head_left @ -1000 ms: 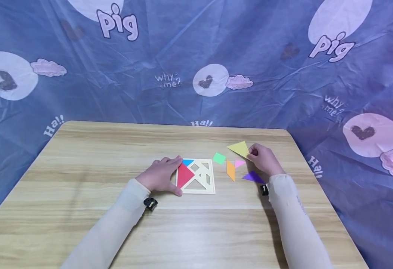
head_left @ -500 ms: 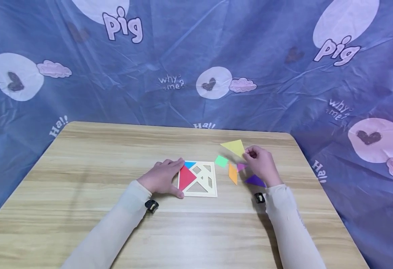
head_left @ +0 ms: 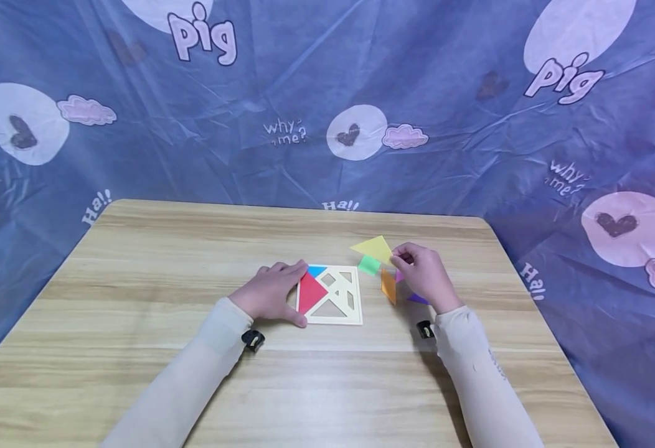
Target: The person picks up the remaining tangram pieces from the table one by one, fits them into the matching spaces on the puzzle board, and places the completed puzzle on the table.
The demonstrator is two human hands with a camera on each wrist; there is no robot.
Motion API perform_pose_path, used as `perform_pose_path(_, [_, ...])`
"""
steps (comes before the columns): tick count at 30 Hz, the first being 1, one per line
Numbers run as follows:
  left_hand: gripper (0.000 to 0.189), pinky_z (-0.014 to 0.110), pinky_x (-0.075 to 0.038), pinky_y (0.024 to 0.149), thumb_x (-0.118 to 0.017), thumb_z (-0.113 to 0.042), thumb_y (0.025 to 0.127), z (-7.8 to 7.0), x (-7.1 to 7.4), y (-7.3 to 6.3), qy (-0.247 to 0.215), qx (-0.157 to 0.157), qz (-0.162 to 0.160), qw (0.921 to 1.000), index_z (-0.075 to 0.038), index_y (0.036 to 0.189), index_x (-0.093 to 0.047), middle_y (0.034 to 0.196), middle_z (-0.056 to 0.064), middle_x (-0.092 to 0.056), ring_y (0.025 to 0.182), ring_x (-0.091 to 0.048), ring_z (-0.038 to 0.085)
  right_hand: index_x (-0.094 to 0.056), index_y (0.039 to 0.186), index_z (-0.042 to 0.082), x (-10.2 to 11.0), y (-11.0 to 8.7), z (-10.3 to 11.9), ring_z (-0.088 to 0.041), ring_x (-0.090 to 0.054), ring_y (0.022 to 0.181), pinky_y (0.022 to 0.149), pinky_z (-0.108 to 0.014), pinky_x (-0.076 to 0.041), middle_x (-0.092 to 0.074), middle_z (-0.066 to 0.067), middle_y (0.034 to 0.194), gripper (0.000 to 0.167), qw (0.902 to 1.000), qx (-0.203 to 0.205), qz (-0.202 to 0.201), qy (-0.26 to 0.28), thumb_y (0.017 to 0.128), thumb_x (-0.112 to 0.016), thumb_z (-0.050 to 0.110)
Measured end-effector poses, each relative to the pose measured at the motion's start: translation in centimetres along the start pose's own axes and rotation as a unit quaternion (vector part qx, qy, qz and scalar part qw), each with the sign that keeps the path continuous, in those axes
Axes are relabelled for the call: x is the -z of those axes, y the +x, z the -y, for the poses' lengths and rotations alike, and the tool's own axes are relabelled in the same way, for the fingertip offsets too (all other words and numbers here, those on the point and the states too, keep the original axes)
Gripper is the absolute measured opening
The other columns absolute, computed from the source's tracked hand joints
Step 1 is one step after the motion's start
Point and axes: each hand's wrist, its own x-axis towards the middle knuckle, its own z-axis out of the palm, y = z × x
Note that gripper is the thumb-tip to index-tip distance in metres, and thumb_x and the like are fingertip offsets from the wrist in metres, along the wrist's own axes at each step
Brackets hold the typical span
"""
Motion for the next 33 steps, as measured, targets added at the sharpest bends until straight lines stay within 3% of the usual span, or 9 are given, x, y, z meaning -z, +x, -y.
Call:
perform_pose_path(5, [0.122, 0.054, -0.025, 0.122, -0.085, -0.063, 0.075, -0.04, 0.05, 0.04, 0.004, -0.002, -0.001, 1.0000, -0.010, 0.165, -0.024, 0.171, 0.004, -0.024, 0.152, -0.029, 0.031, -0.071, 0.110, 0.000, 0.10, -0.15, 0.28, -0.034, -0.072, 0.077, 0.074, -0.035, -0.053, -0.073, -0.018, 0.096, 0.019, 0.9994, -0.023, 0.012, 0.025, 0.102, -0.065, 0.016])
perform_pose_path(11, [0.122, 0.055, -0.027, 0.120, -0.085, -0.063, 0.074, -0.01, -0.03, 0.05, 0.009, -0.010, -0.004, 0.9999, -0.008, 0.165, -0.025, 0.171, 0.007, -0.025, 0.152, -0.030, 0.032, -0.072, 0.107, 0.003, 0.30, -0.13, 0.12, -0.023, -0.063, 0.081, 0.075, -0.035, -0.050, -0.072, -0.012, 0.094, 0.017, 0.9990, -0.044, 0.000, 0.006, 0.102, -0.065, 0.018])
perform_pose_path(19, [0.119, 0.055, -0.026, 0.121, -0.084, -0.066, 0.075, 0.10, -0.08, -0.01, 0.015, -0.012, -0.005, 0.9998, -0.009, 0.164, -0.028, 0.171, 0.007, -0.025, 0.152, -0.029, 0.031, -0.071, 0.107, 0.001, -0.19, -0.14, -0.07, -0.033, -0.072, 0.077, 0.074, -0.036, -0.053, -0.073, -0.019, 0.091, 0.017, 0.9988, -0.038, 0.011, 0.029, 0.102, -0.065, 0.016])
perform_pose_path(26, [0.111, 0.055, -0.028, 0.119, -0.079, -0.065, 0.080, 0.29, -0.11, 0.12, 0.016, -0.015, -0.011, 0.9997, -0.009, 0.163, -0.031, 0.171, 0.005, -0.026, 0.151, -0.031, 0.031, -0.071, 0.103, 0.003, -0.43, -0.21, 0.04, -0.025, -0.067, 0.069, 0.066, -0.031, -0.051, -0.072, -0.018, 0.085, 0.013, 0.9992, -0.028, 0.017, 0.021, 0.102, -0.065, 0.015])
perform_pose_path(33, [0.101, 0.055, -0.032, 0.115, -0.078, -0.057, 0.085, 0.45, -0.28, 0.35, 0.011, -0.019, -0.022, 0.9995, -0.009, 0.162, -0.034, 0.169, 0.006, -0.029, 0.149, -0.034, 0.031, -0.071, 0.103, 0.003, -0.56, -0.28, 0.14, -0.029, -0.068, 0.069, 0.066, -0.032, -0.052, -0.072, -0.019, 0.087, 0.012, 0.9994, -0.020, 0.020, 0.018, 0.101, -0.066, 0.014])
